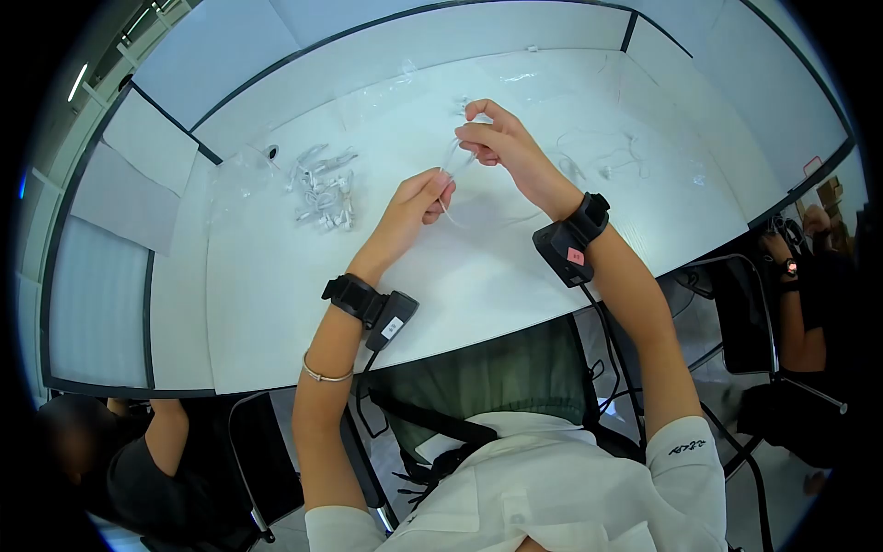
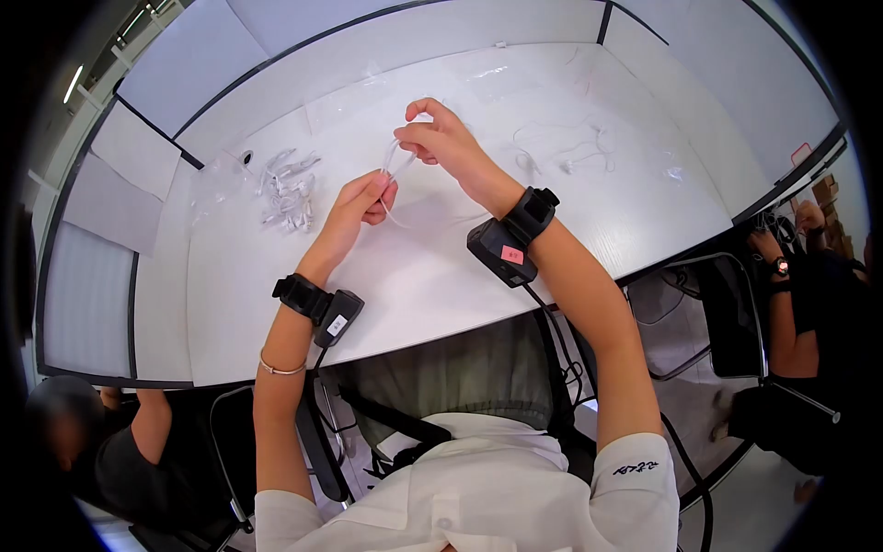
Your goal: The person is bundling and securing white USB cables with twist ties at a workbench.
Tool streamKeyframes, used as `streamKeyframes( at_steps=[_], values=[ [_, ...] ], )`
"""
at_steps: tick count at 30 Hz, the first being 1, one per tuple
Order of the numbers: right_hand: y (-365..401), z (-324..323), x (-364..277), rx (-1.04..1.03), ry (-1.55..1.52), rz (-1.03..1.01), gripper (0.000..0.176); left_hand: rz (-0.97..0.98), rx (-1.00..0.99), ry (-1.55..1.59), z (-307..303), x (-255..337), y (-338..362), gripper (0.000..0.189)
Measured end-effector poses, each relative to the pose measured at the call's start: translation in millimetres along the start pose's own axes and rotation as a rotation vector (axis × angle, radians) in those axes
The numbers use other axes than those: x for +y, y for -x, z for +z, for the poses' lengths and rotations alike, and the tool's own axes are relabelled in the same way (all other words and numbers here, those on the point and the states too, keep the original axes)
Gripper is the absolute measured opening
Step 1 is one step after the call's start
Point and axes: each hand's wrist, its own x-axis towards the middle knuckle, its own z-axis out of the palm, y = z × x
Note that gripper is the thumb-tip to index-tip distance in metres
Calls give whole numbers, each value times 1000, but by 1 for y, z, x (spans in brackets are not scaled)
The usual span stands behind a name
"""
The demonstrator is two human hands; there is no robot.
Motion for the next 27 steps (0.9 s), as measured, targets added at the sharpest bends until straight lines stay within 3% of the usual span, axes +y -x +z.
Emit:
streamKeyframes(
  at_steps=[6,12,18,22,27],
  values=[
    [0,1,3,-64,-5,-84,17,-11,-5,29,-5,-5,0,35],
    [-5,3,12,-76,53,-133,30,-1,91,72,-8,-8,0,33],
    [-8,6,31,106,293,-290,32,48,275,129,-12,-14,-2,31],
    [0,7,26,-224,375,-94,27,78,364,158,-16,-17,-4,31],
    [12,26,16,-237,666,-181,22,105,422,163,-14,-15,-4,32]
  ],
)
